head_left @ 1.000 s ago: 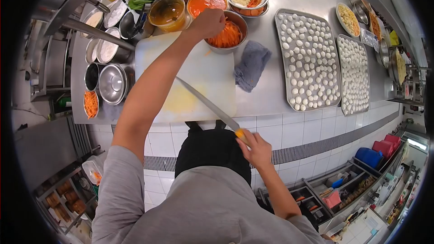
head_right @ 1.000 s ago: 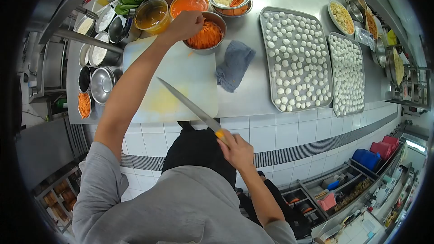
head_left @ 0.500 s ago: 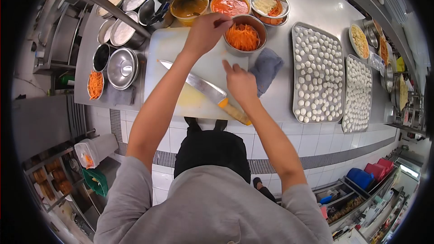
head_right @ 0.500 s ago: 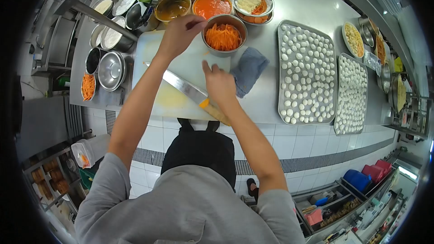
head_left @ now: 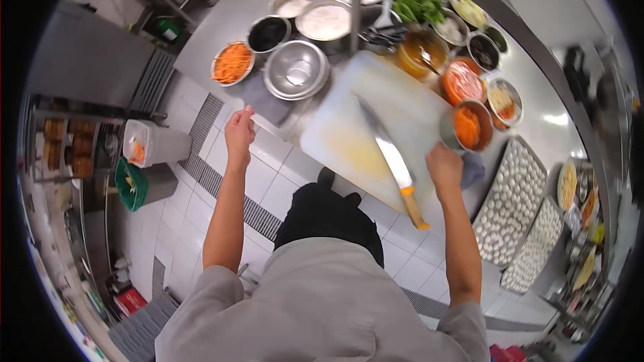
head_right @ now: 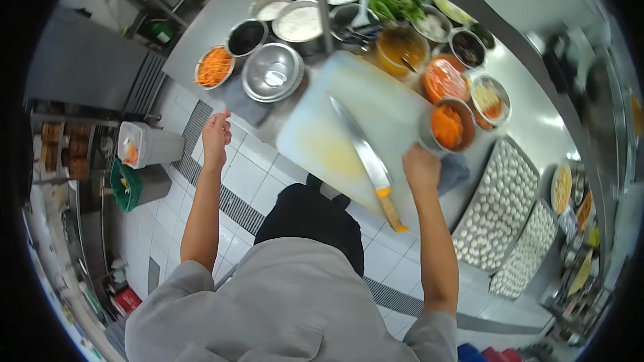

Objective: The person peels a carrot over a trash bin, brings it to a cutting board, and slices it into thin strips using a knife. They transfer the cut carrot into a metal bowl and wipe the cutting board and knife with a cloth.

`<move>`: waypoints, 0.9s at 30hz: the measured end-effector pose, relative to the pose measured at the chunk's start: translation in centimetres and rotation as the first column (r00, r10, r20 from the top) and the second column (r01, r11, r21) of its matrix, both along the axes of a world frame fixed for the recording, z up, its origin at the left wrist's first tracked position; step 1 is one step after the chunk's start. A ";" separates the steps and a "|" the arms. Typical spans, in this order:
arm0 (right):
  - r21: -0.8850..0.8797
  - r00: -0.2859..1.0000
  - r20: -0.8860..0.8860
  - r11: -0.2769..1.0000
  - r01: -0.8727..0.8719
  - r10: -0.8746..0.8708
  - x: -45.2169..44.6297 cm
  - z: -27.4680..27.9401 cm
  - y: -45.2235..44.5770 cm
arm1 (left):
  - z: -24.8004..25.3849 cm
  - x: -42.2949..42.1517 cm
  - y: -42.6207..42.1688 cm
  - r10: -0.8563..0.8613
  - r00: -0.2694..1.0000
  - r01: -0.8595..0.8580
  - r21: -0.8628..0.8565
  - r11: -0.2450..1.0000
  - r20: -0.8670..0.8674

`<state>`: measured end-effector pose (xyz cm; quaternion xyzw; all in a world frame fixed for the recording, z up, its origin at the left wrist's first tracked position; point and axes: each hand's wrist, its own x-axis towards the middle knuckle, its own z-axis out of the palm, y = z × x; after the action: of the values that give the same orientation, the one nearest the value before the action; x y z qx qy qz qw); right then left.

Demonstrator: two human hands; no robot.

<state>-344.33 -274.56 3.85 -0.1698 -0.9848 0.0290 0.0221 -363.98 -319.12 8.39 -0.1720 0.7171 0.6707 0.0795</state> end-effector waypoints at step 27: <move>-0.752 0.645 -0.002 0.426 0.503 -0.764 8.8 15.2 10.2 | -4.3 -1.4 -13.6 0.268 0.963 -0.268 -0.028 0.963 0.001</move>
<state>-335.50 -264.32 19.03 -0.5210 -0.7340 0.4133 0.1377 -365.43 -332.71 4.12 -0.2702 0.6963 0.6648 -0.0124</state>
